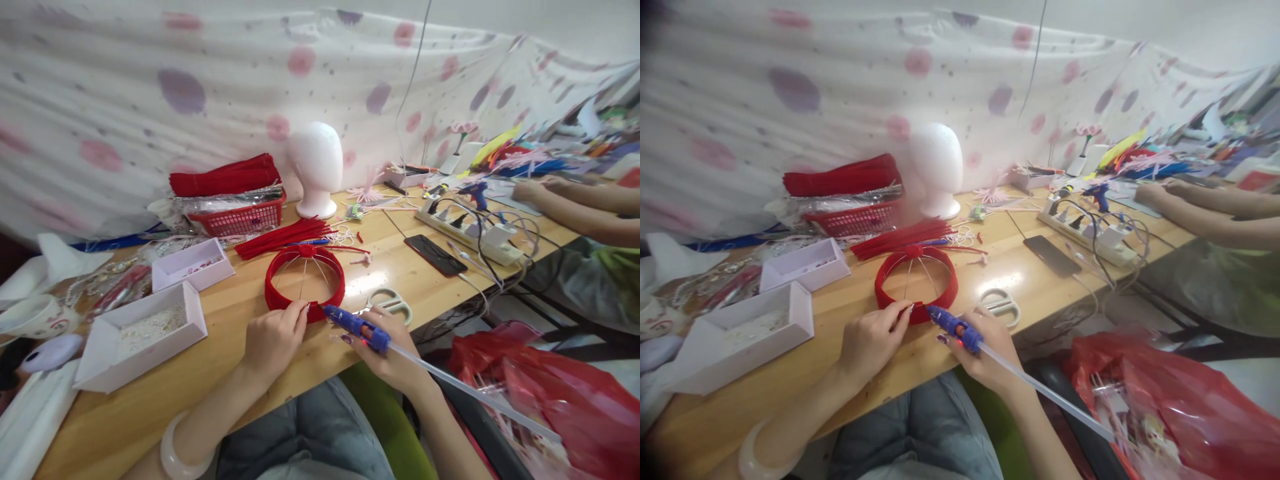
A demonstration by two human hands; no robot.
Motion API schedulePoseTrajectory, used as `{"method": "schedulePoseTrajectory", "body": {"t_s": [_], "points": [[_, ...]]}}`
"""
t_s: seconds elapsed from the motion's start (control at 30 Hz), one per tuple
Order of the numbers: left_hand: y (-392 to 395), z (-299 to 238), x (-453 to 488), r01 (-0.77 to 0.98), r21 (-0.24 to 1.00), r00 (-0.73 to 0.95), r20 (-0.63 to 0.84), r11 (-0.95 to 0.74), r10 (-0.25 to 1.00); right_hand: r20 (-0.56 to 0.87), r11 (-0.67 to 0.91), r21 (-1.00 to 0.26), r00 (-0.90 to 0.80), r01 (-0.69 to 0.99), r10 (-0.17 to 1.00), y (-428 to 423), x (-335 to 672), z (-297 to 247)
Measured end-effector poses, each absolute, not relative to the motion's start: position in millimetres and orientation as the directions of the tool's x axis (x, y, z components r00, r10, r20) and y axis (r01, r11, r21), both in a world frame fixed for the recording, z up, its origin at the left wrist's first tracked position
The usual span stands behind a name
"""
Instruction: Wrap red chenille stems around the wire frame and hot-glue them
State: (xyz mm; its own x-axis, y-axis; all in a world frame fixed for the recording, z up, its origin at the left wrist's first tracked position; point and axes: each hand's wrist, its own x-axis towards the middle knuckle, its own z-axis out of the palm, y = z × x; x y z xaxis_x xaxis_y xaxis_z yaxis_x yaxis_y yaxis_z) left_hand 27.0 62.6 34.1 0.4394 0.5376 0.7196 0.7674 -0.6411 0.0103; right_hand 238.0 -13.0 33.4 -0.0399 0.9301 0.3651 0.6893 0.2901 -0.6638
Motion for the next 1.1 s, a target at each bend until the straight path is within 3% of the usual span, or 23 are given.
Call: {"method": "schedulePoseTrajectory", "body": {"t_s": [0.33,0.57,0.8,1.1], "points": [[61.0,35.2,27.0,0.776,-0.007,0.433,0.734,-0.631,0.524,0.400,0.321,-0.625,-0.061,0.711,0.914,-23.2,244.0,38.3],[58.8,34.6,26.7,0.755,-0.046,0.464,0.743,-0.655,0.483,0.459,0.307,-0.674,0.054,0.672,0.887,-37.7,257.1,39.9],[51.3,30.9,23.6,0.740,-0.127,0.531,0.712,-0.660,0.458,0.397,0.066,-0.768,0.393,0.637,0.829,-39.6,280.0,23.4],[41.5,26.5,16.9,0.755,-0.197,0.615,0.544,-0.626,0.571,0.357,-0.150,-0.752,0.588,0.642,0.726,-23.0,302.8,21.9]]}}
